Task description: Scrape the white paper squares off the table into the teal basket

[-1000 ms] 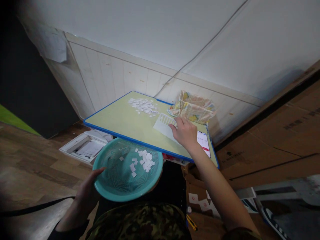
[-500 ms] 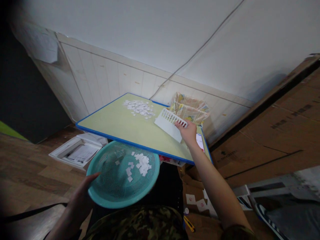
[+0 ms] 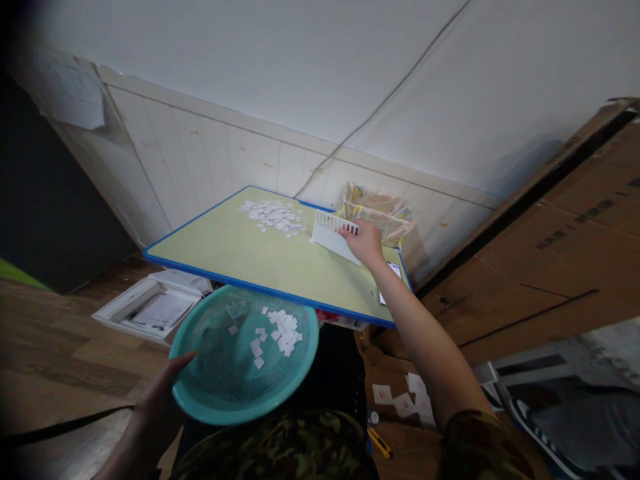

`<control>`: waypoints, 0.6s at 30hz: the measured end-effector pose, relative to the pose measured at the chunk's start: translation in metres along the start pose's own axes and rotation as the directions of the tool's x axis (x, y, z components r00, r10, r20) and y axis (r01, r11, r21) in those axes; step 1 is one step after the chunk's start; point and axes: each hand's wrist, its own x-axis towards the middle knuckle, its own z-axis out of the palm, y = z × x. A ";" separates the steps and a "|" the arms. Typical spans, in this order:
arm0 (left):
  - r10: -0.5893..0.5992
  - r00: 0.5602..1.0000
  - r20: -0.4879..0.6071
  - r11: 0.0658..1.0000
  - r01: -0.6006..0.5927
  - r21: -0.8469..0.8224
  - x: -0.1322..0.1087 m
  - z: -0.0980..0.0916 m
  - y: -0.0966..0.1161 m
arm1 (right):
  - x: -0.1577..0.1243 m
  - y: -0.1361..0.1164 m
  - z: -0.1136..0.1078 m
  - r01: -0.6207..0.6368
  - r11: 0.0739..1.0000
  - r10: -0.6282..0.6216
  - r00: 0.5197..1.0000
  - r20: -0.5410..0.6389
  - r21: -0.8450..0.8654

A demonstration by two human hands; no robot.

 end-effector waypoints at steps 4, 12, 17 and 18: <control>0.006 1.000 -0.006 1.000 -0.006 0.018 0.002 -0.003 -0.001 | 0.000 0.005 -0.020 0.046 0.996 -0.045 0.999 0.012 -0.071; 0.053 0.997 0.062 0.998 -0.051 -0.020 0.000 0.006 -0.004 | -0.007 0.019 -0.052 0.066 0.995 -0.062 0.997 0.050 -0.080; 0.071 0.991 0.109 0.997 -0.068 -0.034 0.000 0.009 -0.006 | -0.012 0.032 -0.066 0.027 1.000 -0.027 0.999 0.022 0.006; 0.068 0.992 0.110 0.997 -0.065 -0.030 0.001 0.009 -0.007 | -0.013 0.033 -0.067 0.013 1.000 -0.013 1.000 0.014 0.021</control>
